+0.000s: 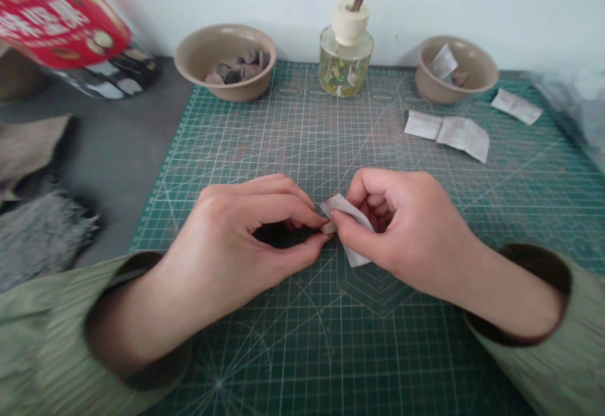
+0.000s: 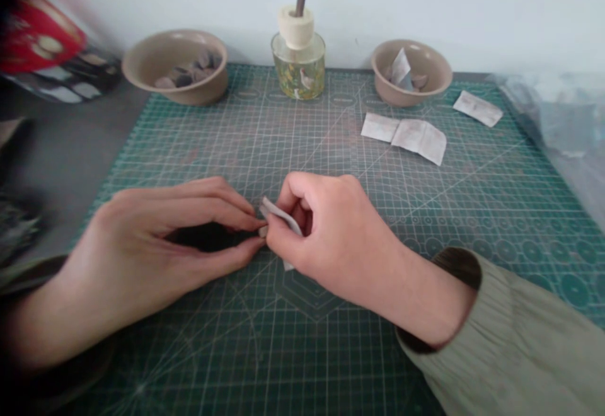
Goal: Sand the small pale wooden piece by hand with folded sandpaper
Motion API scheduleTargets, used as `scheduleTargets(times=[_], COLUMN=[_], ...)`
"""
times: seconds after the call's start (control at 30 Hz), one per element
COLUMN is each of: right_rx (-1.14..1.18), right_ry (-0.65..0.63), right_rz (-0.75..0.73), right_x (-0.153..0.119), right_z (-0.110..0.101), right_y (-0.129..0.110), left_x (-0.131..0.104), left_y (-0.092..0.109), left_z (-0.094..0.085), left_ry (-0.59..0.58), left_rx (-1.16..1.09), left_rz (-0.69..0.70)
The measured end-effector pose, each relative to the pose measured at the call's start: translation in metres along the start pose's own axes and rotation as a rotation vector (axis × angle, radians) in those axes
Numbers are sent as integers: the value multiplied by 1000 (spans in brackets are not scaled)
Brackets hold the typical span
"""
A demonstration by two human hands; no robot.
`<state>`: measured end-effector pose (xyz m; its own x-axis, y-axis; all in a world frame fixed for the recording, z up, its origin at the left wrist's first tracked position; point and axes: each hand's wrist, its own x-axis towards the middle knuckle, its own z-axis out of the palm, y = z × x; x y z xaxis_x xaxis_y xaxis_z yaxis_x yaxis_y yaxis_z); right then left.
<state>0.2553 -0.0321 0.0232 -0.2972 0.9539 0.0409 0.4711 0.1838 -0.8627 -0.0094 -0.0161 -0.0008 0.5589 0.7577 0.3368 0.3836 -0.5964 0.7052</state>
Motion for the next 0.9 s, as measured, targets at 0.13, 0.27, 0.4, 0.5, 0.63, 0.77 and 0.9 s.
scheduleTargets(times=[0.13, 0.27, 0.4, 0.5, 0.63, 0.77, 0.9], right_rx=[17, 31, 37, 40, 59, 74, 83], right_ry=[-8, -14, -27, 2, -18, -4, -19], right_rz=[20, 23, 32, 24, 24, 35, 44], right_x=[-2, -3, -2, 0, 1, 1, 2], right_z=[-1, -1, 0, 1, 3, 4, 5], right_y=[0, 1, 1, 2, 2, 1, 1], left_x=[-1, -1, -1, 0, 1, 2, 2], left_y=[0, -2, -2, 0, 2, 0, -1], left_z=[-2, -3, -2, -3, -4, -2, -1], left_ry=[-21, -6, -25, -20, -23, -23, -20], left_rx=[-12, -28, -41, -41, -33, -30, -12], left_rz=[-10, -19, -50, -69, -71, -74, -50])
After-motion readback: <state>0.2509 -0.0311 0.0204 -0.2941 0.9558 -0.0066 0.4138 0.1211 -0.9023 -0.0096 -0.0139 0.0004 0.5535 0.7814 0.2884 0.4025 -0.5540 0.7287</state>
